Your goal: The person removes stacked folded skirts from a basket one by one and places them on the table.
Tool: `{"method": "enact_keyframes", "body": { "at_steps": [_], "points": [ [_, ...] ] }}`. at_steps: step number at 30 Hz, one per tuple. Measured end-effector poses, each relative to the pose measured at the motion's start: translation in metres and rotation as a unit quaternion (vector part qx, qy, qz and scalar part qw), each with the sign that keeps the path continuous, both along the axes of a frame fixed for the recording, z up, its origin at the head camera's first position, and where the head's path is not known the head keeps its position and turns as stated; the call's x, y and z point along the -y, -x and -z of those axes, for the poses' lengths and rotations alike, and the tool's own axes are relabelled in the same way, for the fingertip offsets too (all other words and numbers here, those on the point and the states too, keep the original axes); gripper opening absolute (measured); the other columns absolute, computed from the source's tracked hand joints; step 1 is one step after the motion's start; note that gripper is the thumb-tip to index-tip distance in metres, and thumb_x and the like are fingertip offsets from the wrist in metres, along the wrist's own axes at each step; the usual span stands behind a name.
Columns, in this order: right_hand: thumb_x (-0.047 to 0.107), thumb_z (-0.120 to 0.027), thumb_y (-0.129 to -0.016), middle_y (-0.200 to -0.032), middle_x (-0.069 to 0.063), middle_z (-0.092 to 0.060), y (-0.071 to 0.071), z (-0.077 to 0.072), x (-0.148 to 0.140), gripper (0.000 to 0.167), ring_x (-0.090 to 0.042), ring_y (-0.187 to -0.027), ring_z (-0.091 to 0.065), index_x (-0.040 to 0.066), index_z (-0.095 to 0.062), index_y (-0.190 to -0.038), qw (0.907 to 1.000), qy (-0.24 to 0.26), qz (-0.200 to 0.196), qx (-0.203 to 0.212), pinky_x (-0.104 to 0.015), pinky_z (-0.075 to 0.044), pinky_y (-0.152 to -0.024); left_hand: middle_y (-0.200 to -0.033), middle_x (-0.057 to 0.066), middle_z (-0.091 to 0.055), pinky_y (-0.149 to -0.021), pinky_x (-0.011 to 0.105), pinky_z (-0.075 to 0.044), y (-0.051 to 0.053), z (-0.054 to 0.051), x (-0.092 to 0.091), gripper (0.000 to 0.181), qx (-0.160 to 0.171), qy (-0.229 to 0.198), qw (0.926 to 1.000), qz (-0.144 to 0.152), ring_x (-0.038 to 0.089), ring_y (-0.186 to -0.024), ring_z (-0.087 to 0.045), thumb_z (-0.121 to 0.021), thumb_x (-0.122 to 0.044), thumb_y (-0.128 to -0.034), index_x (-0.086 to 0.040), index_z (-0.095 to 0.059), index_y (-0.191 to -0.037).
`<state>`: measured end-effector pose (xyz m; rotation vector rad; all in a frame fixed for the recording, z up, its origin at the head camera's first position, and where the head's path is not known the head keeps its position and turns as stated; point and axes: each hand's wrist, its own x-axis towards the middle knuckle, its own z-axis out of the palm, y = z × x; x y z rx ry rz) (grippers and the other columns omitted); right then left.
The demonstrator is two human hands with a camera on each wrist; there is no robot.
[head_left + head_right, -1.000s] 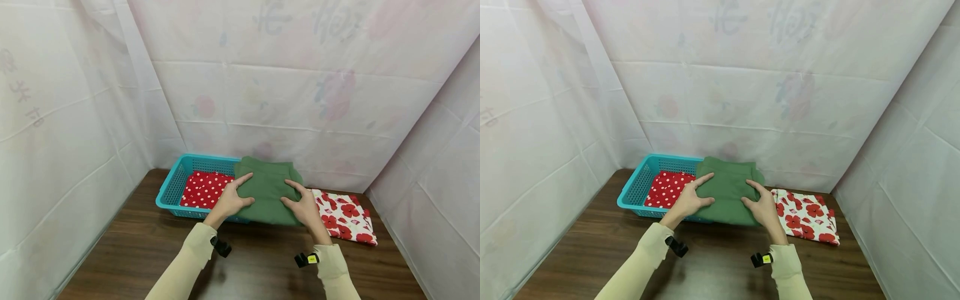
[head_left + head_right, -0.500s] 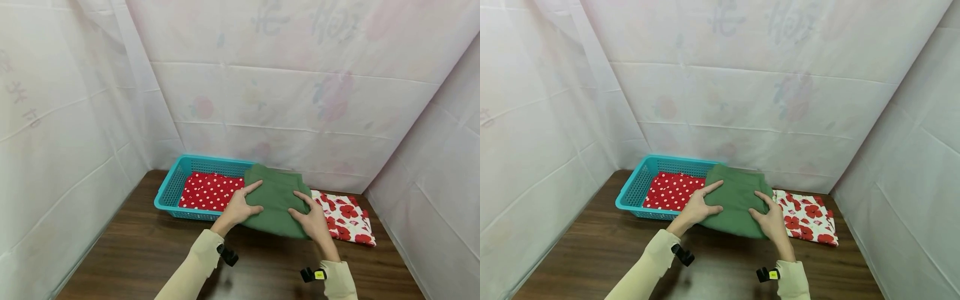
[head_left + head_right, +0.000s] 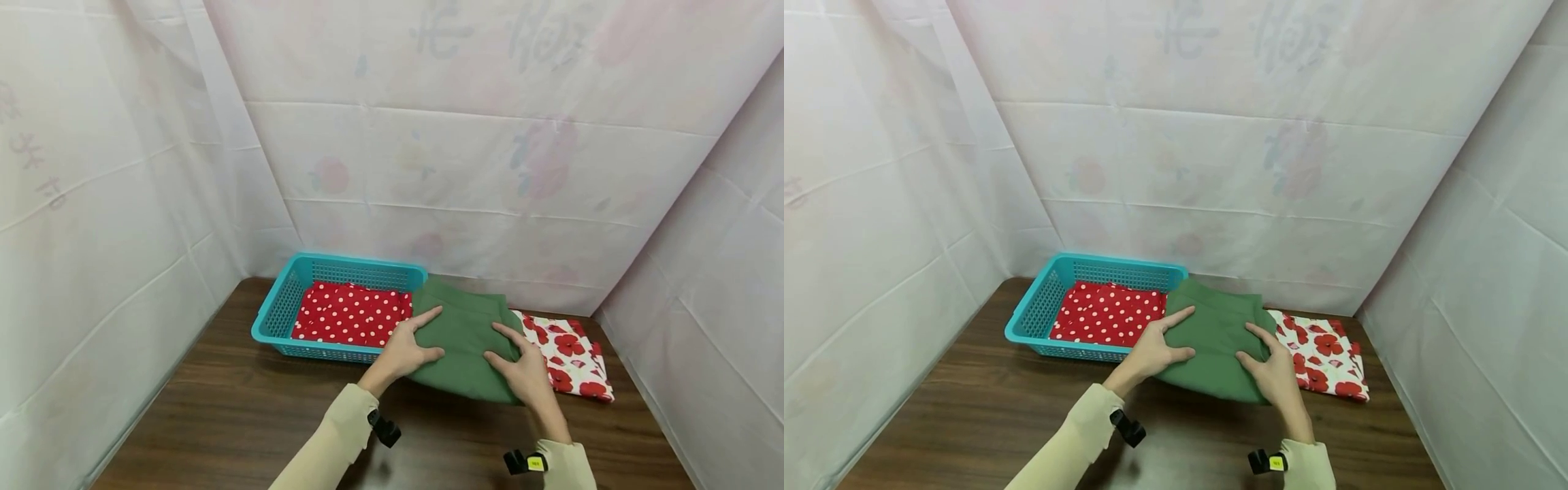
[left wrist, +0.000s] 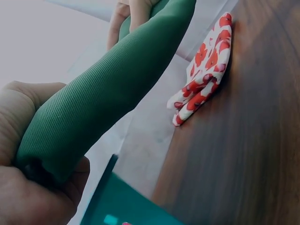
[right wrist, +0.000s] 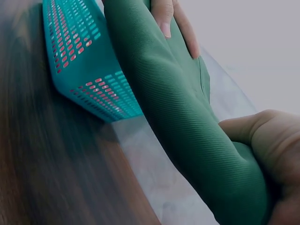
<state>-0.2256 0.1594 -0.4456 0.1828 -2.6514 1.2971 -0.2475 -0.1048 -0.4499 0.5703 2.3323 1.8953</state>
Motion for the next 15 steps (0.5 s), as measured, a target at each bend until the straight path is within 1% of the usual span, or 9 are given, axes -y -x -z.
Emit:
{"method": "enact_keyframes", "body": {
  "at_steps": [3, 7, 10, 12, 15],
  "points": [
    [0.018, -0.080, -0.092, -0.155, -0.023, -0.048, -0.001, 0.002, -0.003, 0.057, -0.043, -0.140, -0.048, 0.017, -0.060, -0.145, 1.0000, 0.002, 0.004, 0.005, -0.061, -0.045, -0.105, -0.157, 0.007, -0.048, -0.102, 0.051, -0.054, -0.001, 0.003, -0.003, 0.078, -0.002, -0.005, 0.9999, 0.009, 0.030, -0.134, -0.053, -0.080, -0.014, -0.0888, -0.026, -0.045, -0.157],
    [0.019, -0.080, -0.092, -0.155, -0.023, -0.048, -0.004, 0.006, -0.007, 0.057, -0.044, -0.142, -0.045, 0.015, -0.059, -0.145, 0.9999, 0.005, 0.007, 0.011, -0.063, -0.043, -0.108, -0.154, 0.009, -0.051, -0.102, 0.050, -0.054, -0.002, 0.007, -0.007, 0.077, -0.005, 0.004, 0.9998, 0.017, 0.030, -0.132, -0.056, -0.080, -0.017, -0.0902, -0.024, -0.044, -0.158],
    [0.018, -0.079, -0.092, -0.155, -0.022, -0.049, -0.006, 0.008, -0.010, 0.057, -0.044, -0.141, -0.046, 0.015, -0.059, -0.145, 0.9999, 0.004, 0.007, 0.010, -0.063, -0.044, -0.108, -0.154, 0.009, -0.051, -0.103, 0.049, -0.053, -0.003, 0.009, -0.010, 0.077, -0.012, 0.022, 0.9993, 0.027, 0.029, -0.134, -0.054, -0.078, -0.021, -0.0919, -0.024, -0.041, -0.159],
    [0.019, -0.079, -0.092, -0.155, -0.023, -0.049, -0.007, 0.010, -0.013, 0.056, -0.044, -0.141, -0.047, 0.014, -0.060, -0.145, 0.9999, -0.001, 0.009, 0.007, -0.063, -0.044, -0.107, -0.155, 0.009, -0.050, -0.104, 0.049, -0.053, -0.005, 0.011, -0.012, 0.077, -0.012, 0.027, 0.9990, 0.033, 0.029, -0.134, -0.054, -0.078, -0.022, -0.0925, -0.024, -0.040, -0.160],
    [0.019, -0.079, -0.092, -0.153, -0.024, -0.050, -0.008, 0.011, -0.016, 0.055, -0.045, -0.139, -0.048, 0.014, -0.060, -0.144, 0.9999, -0.010, 0.010, 0.002, -0.063, -0.045, -0.106, -0.157, 0.008, -0.048, -0.105, 0.049, -0.052, -0.007, 0.013, -0.017, 0.078, -0.010, 0.030, 0.9989, 0.033, 0.028, -0.136, -0.053, -0.078, -0.021, -0.0924, -0.023, -0.040, -0.160]
  ]
}}
